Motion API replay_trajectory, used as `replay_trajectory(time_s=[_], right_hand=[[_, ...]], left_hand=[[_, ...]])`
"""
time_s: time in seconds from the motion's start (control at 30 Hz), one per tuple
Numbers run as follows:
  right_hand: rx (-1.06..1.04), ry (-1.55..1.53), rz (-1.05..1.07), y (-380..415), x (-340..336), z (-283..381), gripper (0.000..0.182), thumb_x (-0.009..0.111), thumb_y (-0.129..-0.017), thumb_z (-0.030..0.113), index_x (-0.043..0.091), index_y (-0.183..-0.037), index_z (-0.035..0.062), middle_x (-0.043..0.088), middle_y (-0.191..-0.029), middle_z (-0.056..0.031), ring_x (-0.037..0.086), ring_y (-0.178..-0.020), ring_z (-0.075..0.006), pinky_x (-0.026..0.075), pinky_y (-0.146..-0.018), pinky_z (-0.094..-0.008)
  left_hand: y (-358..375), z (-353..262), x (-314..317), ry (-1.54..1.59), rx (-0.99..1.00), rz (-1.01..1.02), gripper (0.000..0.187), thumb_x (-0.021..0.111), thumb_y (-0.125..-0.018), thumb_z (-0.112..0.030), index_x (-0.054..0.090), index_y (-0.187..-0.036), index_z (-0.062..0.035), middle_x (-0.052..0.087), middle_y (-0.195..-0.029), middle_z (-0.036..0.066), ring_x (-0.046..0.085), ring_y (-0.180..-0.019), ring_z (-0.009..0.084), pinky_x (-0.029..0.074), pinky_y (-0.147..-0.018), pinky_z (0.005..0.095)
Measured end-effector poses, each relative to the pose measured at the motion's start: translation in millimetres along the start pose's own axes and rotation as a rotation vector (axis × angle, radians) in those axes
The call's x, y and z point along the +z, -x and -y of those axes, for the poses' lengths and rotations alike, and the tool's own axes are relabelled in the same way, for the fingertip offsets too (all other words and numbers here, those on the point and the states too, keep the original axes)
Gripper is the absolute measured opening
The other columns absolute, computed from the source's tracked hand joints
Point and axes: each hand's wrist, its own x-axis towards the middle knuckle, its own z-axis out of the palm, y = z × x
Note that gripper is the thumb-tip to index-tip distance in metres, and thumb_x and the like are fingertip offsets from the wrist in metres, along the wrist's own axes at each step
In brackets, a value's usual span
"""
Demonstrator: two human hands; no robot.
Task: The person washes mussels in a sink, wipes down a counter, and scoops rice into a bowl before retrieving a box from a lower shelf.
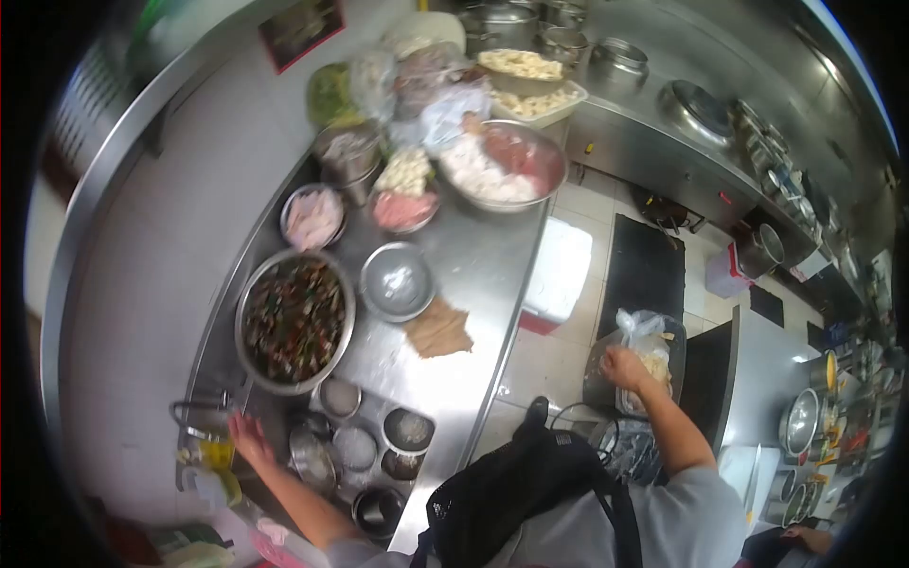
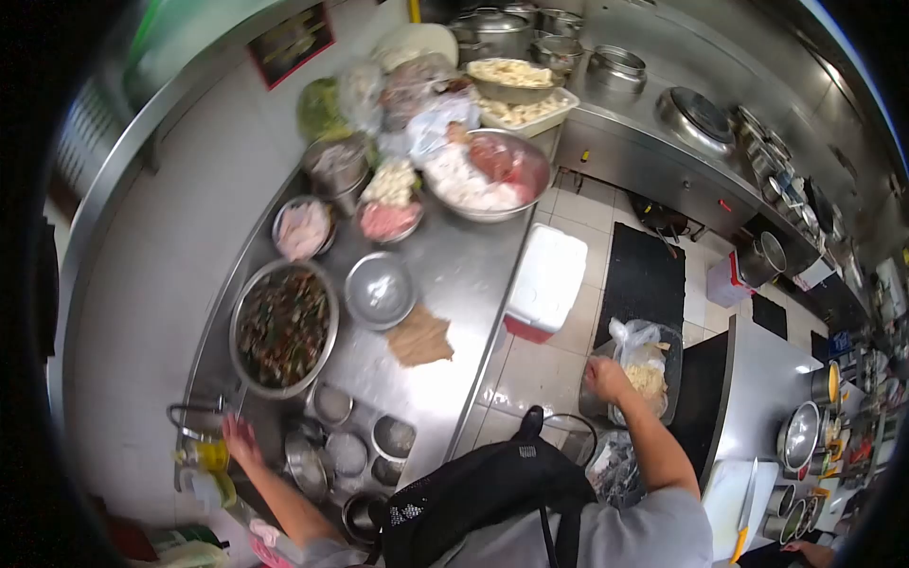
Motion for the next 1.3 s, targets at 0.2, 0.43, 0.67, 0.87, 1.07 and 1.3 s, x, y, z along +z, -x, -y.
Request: replay_trajectory(time_s=[0.2, 0.43, 0.67, 0.87, 1.07, 1.3], right_hand=[[0.278, -0.056, -0.149, 18.8, -51.1, -137.4, 0.008, 0.063, -0.073, 0.006, 0.056, -0.076, 0.0035, 0.061, -0.075, -0.0213, 0.062, -0.078, -0.0408, 0.049, -0.067, -0.0462], [0.32, -0.559, -0.184, -94.0, -203.1, -178.1, 0.019, 0.06, -0.092, 0.018, 0.067, -0.089, 0.0, 0.064, -0.061, -0.0092, 0.061, -0.044, -0.0168, 0.049, -0.044, -0.0321], [0.505, -0.096, -0.541, -93.4, -279.5, -350.4, 0.031, 0.067, -0.087, 0.029, 0.068, -0.084, -0.0019, 0.066, -0.071, -0.0204, 0.066, -0.065, -0.035, 0.051, -0.062, -0.0416], [0.781, -0.365, -0.822, 17.1, -309.0, -461.2, 0.021, 0.066, -0.089, 0.018, 0.07, -0.089, -0.002, 0.066, -0.071, -0.0048, 0.058, -0.062, -0.0124, 0.045, -0.056, -0.0285], [0.976, -0.802, -0.957, 28.9, -308.9, -460.4, 0.014, 0.064, -0.091, 0.014, 0.069, -0.089, 0.0005, 0.062, -0.068, -0.0005, 0.054, -0.062, -0.0082, 0.04, -0.054, -0.0246], [1.098, -0.602, -0.615, -23.8, -358.9, -528.8, 0.02, 0.065, -0.088, 0.021, 0.07, -0.093, 0.0018, 0.07, -0.076, -0.0127, 0.069, -0.073, -0.0218, 0.053, -0.068, -0.0339]], left_hand=[[179.2, 13.1, 108.5, -0.195, 0.325, -0.186, 0.035, 0.065, -0.091, -0.014, 0.054, -0.123, -0.0047, 0.062, -0.102, 0.004, 0.059, -0.091, 0.0153, 0.047, -0.077, 0.0282], [314.6, 14.1, 417.6, -0.249, 0.279, 0.409, 0.023, 0.064, -0.093, -0.012, 0.055, -0.114, -0.0054, 0.061, -0.091, 0.002, 0.056, -0.075, 0.0081, 0.04, -0.058, 0.0189], [336.7, 47.4, 607.5, -0.204, 0.255, 0.685, 0.019, 0.066, -0.092, -0.012, 0.057, -0.108, -0.0063, 0.059, -0.091, 0.002, 0.048, -0.061, 0.0054, 0.036, -0.048, 0.0192], [409.5, 69.3, 844.3, -0.246, 0.273, 1.222, 0.018, 0.062, -0.094, -0.006, 0.058, -0.112, -0.0044, 0.061, -0.087, 0.0, 0.049, -0.063, 0.0049, 0.04, -0.052, 0.0216], [532.2, 123.5, 1039.5, -0.396, 0.275, 1.849, 0.023, 0.064, -0.093, -0.01, 0.059, -0.114, -0.0042, 0.065, -0.098, 0.002, 0.055, -0.076, 0.0052, 0.045, -0.067, 0.021], [663.7, 317.9, 1123.4, -0.319, -0.898, 1.785, 0.03, 0.06, -0.096, -0.022, 0.054, -0.124, -0.0105, 0.064, -0.106, 0.005, 0.062, -0.08, 0.0128, 0.046, -0.058, 0.023]])
